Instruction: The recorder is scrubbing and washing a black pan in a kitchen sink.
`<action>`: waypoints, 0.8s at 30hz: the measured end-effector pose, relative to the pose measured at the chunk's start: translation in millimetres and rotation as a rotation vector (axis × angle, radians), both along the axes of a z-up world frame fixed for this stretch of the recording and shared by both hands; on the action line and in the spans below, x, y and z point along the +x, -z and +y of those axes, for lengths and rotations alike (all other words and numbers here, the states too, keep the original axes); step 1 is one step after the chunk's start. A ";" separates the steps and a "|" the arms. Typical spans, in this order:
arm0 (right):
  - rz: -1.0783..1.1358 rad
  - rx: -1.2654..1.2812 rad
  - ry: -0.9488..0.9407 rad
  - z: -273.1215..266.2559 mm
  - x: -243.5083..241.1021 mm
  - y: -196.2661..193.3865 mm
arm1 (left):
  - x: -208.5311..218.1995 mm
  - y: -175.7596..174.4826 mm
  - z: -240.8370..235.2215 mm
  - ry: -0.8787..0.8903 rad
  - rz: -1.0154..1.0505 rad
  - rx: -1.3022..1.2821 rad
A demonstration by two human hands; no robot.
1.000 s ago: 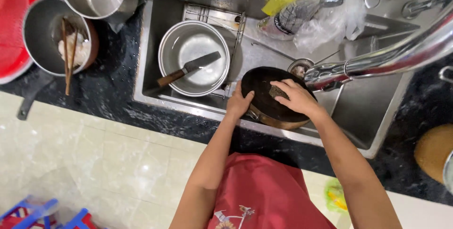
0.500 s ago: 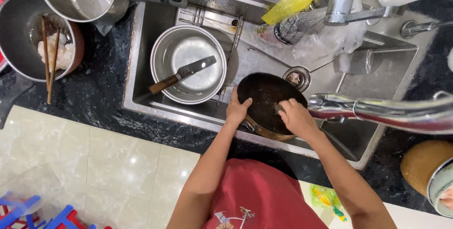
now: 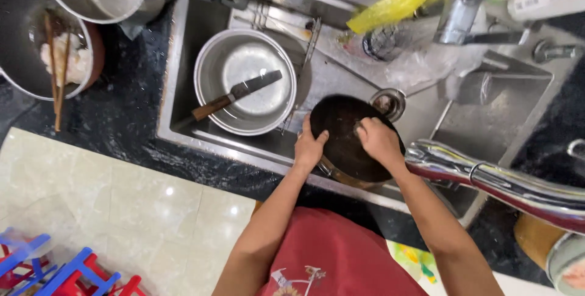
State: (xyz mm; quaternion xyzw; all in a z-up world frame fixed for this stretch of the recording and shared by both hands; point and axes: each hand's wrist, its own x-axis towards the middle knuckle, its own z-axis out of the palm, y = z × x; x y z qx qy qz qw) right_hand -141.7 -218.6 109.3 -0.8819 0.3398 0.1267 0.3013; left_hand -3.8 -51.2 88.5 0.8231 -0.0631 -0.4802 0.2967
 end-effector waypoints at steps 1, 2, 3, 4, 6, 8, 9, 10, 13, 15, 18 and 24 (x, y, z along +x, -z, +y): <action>-0.012 0.001 -0.004 -1.9 2.8 3.7 | -1.9 6.0 1.1 -0.004 -0.012 0.001; 0.050 -0.009 -0.021 -3.8 6.3 7.3 | -2.9 11.9 2.3 -0.009 -0.021 -0.009; 0.120 -0.022 -0.035 -6.5 7.0 9.9 | -6.6 18.5 2.3 -0.011 -0.022 -0.022; 0.116 -0.025 -0.037 0.7 9.5 -1.7 | 0.1 15.4 2.3 -0.014 -0.026 -0.025; -0.049 0.100 -0.138 14.9 0.6 -27.5 | -1.9 8.8 3.0 -0.031 -0.008 -0.062; 0.092 0.115 -0.051 4.9 -3.3 -10.1 | -6.2 4.6 6.5 -0.024 0.009 -0.041; 0.215 0.110 0.035 -5.9 1.6 0.1 | -1.3 3.9 2.3 -0.018 0.008 -0.038; 0.209 0.108 0.033 -5.9 3.1 3.9 | -2.1 6.8 2.2 -0.020 0.001 -0.040; 0.167 -0.004 0.043 3.3 6.3 -4.3 | -3.2 15.3 2.1 -0.008 -0.022 -0.022; 0.002 0.119 -0.059 27.0 3.8 -34.0 | -6.5 20.5 8.3 -0.014 -0.034 -0.062; 0.284 0.022 0.024 -9.1 -10.5 7.0 | -0.5 -5.0 -1.0 -0.037 0.026 -0.053; 0.173 0.138 -0.147 32.5 -11.6 -57.5 | -8.6 27.4 8.8 0.007 -0.059 -0.074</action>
